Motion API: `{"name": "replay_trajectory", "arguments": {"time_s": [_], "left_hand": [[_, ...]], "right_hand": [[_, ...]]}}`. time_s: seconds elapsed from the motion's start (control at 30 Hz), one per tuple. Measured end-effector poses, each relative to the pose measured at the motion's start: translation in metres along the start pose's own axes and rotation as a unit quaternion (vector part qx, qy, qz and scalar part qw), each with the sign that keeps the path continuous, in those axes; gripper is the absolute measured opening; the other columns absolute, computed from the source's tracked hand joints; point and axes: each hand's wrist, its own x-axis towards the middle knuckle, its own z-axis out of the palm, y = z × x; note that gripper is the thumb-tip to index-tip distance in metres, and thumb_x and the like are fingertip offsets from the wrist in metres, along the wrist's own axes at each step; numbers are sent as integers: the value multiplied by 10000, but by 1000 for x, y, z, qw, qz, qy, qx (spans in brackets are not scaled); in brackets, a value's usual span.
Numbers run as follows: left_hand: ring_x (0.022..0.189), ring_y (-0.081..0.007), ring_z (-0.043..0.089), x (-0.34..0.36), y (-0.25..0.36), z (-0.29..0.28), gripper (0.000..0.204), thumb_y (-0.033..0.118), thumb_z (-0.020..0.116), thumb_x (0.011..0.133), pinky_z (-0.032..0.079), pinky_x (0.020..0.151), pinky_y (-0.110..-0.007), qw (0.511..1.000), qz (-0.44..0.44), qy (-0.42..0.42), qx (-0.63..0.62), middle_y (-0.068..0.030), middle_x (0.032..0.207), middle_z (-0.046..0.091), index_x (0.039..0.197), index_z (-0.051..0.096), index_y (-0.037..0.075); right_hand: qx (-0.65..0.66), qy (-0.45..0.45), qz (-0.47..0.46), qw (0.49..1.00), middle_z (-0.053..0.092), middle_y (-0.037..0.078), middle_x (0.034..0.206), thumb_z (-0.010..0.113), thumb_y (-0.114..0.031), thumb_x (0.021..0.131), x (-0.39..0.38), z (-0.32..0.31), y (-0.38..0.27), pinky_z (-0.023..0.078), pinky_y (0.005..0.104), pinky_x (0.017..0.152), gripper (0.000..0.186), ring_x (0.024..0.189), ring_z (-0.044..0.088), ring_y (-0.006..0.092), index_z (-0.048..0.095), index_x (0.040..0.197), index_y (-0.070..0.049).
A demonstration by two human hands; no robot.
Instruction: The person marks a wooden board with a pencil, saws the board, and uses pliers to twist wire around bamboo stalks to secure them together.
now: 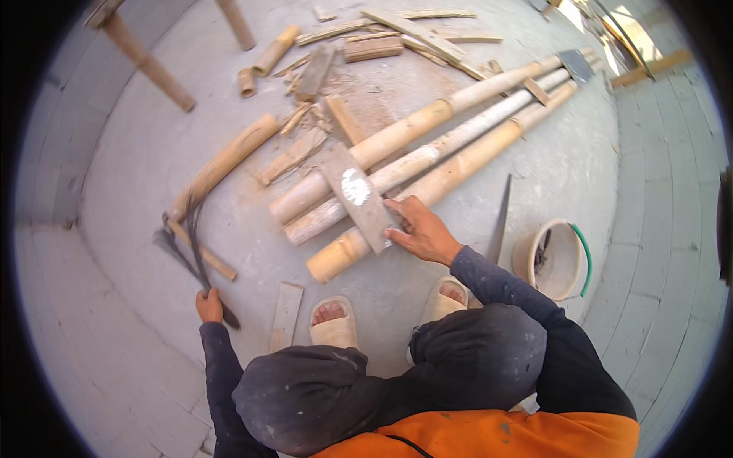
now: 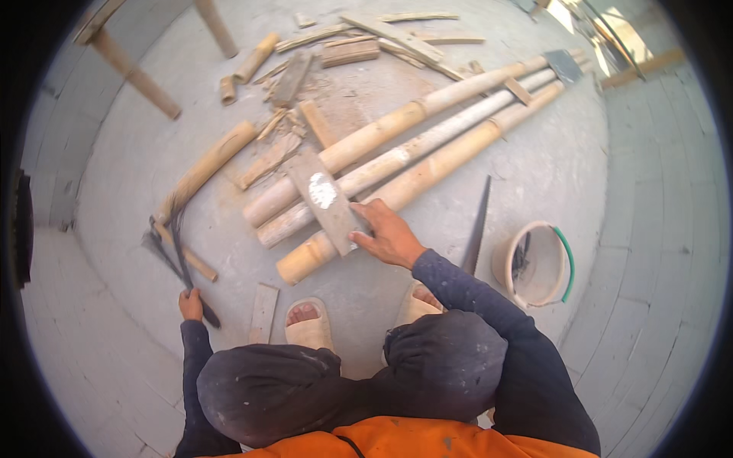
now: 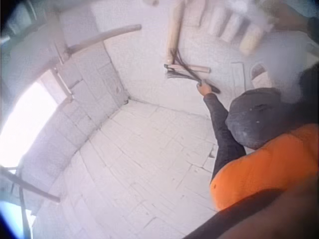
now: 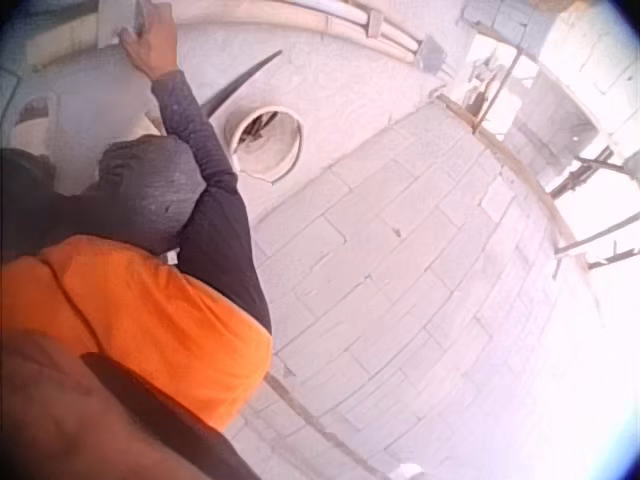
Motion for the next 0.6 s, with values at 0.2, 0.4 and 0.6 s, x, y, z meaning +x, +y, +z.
{"name": "replay_trajectory", "arguments": {"time_s": [0.2,0.4,0.6], "left_hand": [[1013,-359,670,6,-17,-32,459,226,732,886,546,959,-460,987,-21,-60,148,-234,1074,718,1170,659,-128],[874,-309,632,39,41,-72,275,307,673,855,541,810,-479,982,-149,-115,7,-104,891,647,952,615,56],[696,-164,519,11,121,-51,199,356,655,841,438,651,-360,972,-182,-69,-129,30,793,560,861,536,197]], "right_hand": [[12,41,87,995,697,219,1277,749,-401,1022,-67,-45,17,554,470,1032,665,1155,709,391,604,1553,-27],[180,31,258,949,778,214,1267,761,-469,1010,-167,-82,6,604,425,944,705,1018,792,338,626,1544,-30],[117,68,345,929,801,151,1186,783,-400,1035,-306,26,67,611,341,833,501,949,791,218,756,1373,-31]]}}
